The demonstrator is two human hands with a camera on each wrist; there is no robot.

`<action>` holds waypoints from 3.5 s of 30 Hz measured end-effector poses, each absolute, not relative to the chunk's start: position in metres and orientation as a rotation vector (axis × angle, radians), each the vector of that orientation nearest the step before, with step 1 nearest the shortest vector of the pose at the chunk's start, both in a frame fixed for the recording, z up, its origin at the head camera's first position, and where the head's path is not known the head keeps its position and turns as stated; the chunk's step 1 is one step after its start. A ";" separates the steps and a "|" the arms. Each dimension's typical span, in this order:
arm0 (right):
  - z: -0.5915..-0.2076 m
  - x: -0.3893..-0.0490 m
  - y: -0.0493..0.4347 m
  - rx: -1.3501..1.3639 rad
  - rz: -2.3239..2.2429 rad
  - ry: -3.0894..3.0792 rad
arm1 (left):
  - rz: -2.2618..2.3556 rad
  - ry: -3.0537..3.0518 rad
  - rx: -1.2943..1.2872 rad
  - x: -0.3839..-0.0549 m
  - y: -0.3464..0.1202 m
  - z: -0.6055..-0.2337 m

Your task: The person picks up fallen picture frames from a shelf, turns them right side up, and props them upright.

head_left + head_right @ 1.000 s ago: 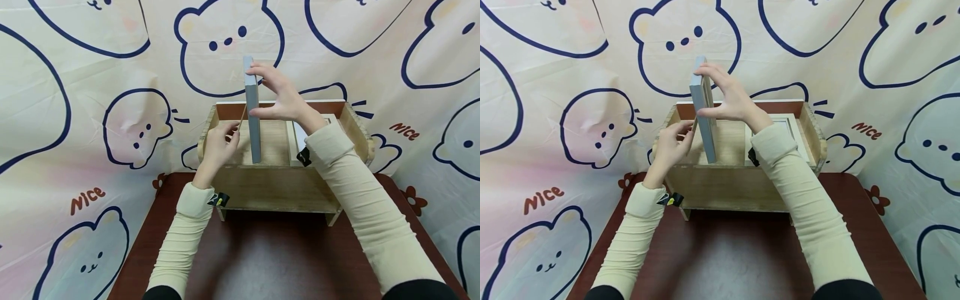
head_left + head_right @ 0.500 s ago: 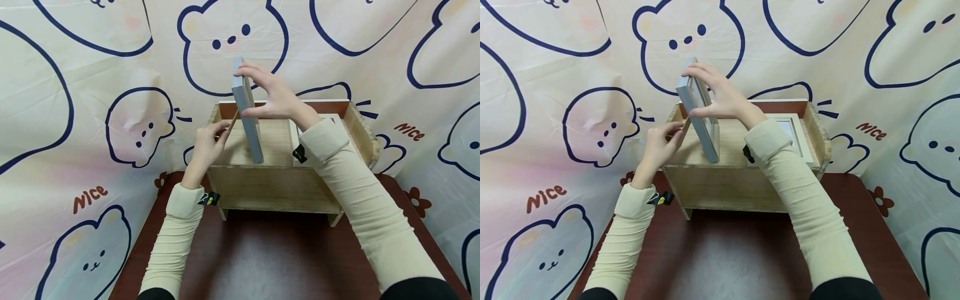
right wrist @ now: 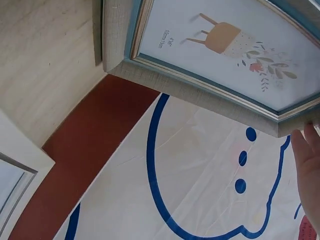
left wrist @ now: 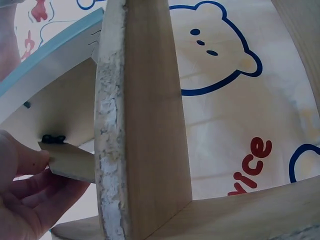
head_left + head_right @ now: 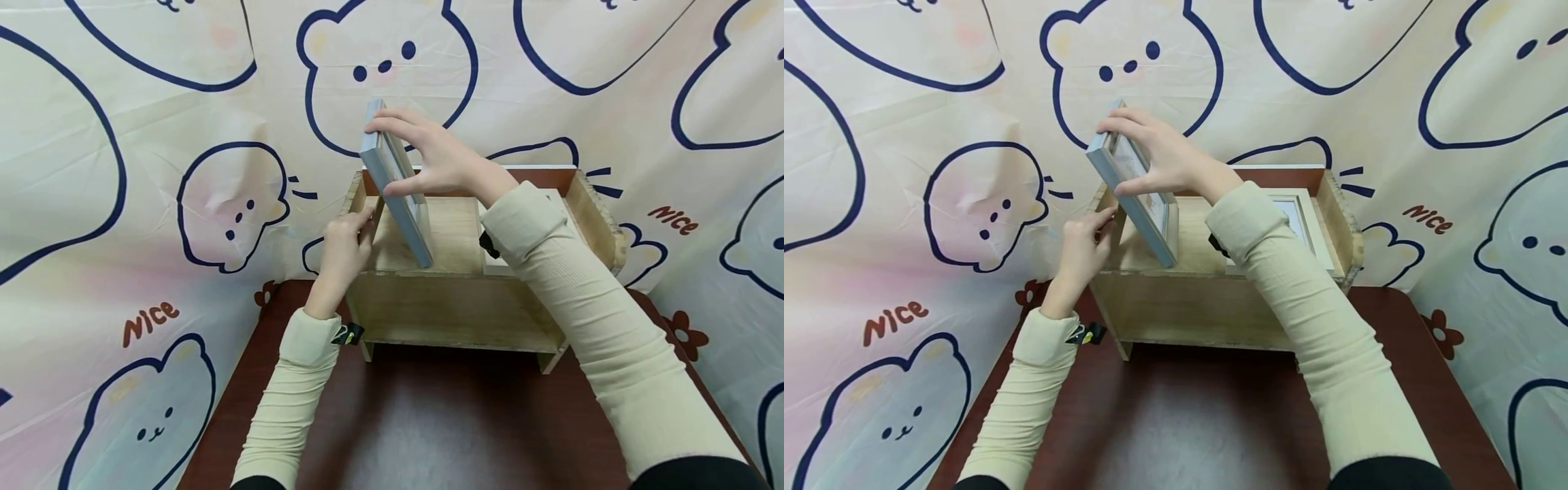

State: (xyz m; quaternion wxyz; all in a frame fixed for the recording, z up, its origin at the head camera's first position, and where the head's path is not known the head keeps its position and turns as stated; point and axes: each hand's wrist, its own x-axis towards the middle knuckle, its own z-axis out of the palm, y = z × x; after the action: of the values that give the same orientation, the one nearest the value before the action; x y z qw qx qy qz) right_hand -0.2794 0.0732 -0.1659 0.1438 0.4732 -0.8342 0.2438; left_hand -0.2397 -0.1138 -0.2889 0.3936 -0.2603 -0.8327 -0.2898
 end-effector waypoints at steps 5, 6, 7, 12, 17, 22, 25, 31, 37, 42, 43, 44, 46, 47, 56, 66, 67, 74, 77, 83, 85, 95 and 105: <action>-0.166 -0.284 0.076 1.455 0.687 -2.398 | -0.694 -2.116 -0.627 -0.241 -0.109 -0.294; -0.166 -0.285 0.076 1.470 0.685 -2.398 | -0.693 -2.117 -0.616 -0.241 -0.109 -0.295; -0.166 -0.286 0.076 1.481 0.678 -2.393 | -0.693 -2.111 -0.607 -0.241 -0.108 -0.296; -0.166 -0.287 0.077 1.490 0.666 -2.399 | -0.763 -2.002 -0.599 -0.240 -0.103 -0.303; -0.167 -0.287 0.077 1.503 0.678 -2.383 | -0.861 -1.963 -0.626 -0.235 -0.096 -0.310; -0.167 -0.287 0.078 1.505 0.683 -2.371 | -0.893 -2.051 -0.609 -0.235 -0.088 -0.311; -0.167 -0.288 0.078 1.507 0.674 -2.365 | -0.891 -2.063 -0.587 -0.235 -0.085 -0.311; -0.167 -0.288 0.076 1.458 0.644 -2.386 | -0.890 -2.050 -0.618 -0.239 -0.088 -0.311; -0.168 -0.286 0.074 1.348 0.599 -2.445 | -0.913 -2.129 -0.654 -0.240 -0.093 -0.307; -0.168 -0.285 0.074 1.276 0.550 -2.481 | -0.967 -2.242 -0.648 -0.242 -0.096 -0.302; -0.168 -0.284 0.074 1.263 0.547 -2.485 | -0.985 -2.266 -0.644 -0.242 -0.097 -0.301; -0.169 -0.284 0.073 1.251 0.541 -2.487 | -0.999 -2.288 -0.639 -0.243 -0.098 -0.301; -0.169 -0.284 0.072 1.223 0.525 -2.493 | -1.025 -2.328 -0.627 -0.243 -0.099 -0.300; -0.170 -0.284 0.071 1.210 0.516 -2.494 | -1.032 -2.341 -0.621 -0.243 -0.101 -0.300; -0.170 -0.283 0.065 1.146 0.475 -2.472 | -1.014 -2.082 -0.652 -0.236 -0.093 -0.308; -0.172 -0.287 0.068 1.205 0.610 -2.433 | -1.132 -1.879 -0.613 -0.228 -0.066 -0.315; -0.173 -0.288 0.070 1.221 0.636 -2.422 | -1.156 -1.874 -0.614 -0.227 -0.064 -0.315; -0.166 -0.299 0.086 1.265 0.731 -2.408 | -1.218 -1.843 -0.612 -0.227 -0.054 -0.314; -0.161 -0.300 0.088 1.258 0.682 -2.428 | -1.234 -1.832 -0.606 -0.228 -0.052 -0.315; -0.157 -0.303 0.087 1.234 0.641 -2.434 | -1.238 -1.830 -0.595 -0.226 -0.053 -0.314; -0.157 -0.304 0.086 1.221 0.631 -2.444 | -1.233 -1.834 -0.594 -0.226 -0.053 -0.314; -0.159 -0.305 0.086 1.230 0.595 -2.467 | -1.257 -1.894 -0.571 -0.225 -0.059 -0.310; -0.160 -0.306 0.087 1.219 0.557 -2.454 | -1.288 -1.911 -0.589 -0.228 -0.075 -0.306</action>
State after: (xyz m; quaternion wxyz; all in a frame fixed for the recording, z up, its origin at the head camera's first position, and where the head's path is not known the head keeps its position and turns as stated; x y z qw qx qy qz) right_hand -0.3063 0.0867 -0.1599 0.1719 0.4295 -0.8646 0.1962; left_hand -0.2284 -0.0753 -0.3059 0.3721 -0.2299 -0.7458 -0.5025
